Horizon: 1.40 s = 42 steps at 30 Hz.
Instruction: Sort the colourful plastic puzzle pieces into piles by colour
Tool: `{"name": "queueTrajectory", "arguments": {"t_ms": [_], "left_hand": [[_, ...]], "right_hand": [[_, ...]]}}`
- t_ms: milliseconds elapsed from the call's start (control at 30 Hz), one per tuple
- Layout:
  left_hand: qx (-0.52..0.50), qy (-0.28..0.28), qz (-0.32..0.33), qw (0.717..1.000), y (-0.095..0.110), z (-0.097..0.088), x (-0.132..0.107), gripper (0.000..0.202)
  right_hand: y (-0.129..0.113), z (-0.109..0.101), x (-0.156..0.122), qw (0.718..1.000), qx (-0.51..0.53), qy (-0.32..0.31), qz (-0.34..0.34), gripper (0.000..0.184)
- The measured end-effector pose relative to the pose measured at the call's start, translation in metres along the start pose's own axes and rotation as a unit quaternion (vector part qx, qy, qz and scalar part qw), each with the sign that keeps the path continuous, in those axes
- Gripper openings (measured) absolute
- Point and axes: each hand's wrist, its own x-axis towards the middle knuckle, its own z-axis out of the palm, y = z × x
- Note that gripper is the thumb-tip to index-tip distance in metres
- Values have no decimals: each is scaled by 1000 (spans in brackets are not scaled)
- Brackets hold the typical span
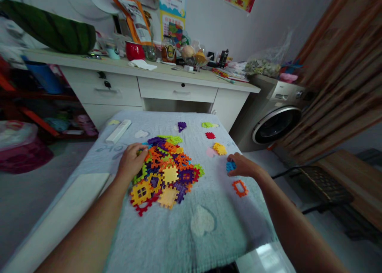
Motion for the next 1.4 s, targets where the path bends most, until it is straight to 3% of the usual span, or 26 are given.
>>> {"name": "queueTrajectory", "arguments": {"t_ms": [200, 433, 567, 700, 900, 1133, 1400], "left_hand": [[1, -2, -3, 1000, 1, -1, -1, 36], [2, -4, -3, 1000, 5, -3, -1, 35], [1, 0, -3, 1000, 3, -2, -1, 32], [1, 0, 0, 1000, 1, -1, -1, 34], [1, 0, 2, 1000, 0, -1, -1, 35], [5, -10, 4, 1000, 2, -2, -3, 37], [4, -9, -5, 1000, 3, -3, -2, 33]], "right_hand": [[-2, 5, 6, 997, 5, 73, -12, 42], [-1, 4, 12, 995, 8, 98, -5, 49], [5, 9, -12, 992, 24, 123, -7, 54], [5, 26, -48, 994, 44, 99, -2, 53], [-6, 42, -74, 993, 63, 96, -11, 28], [2, 34, -59, 990, 42, 133, 24, 37], [-5, 34, -8, 983, 2, 174, 50, 54]]}}
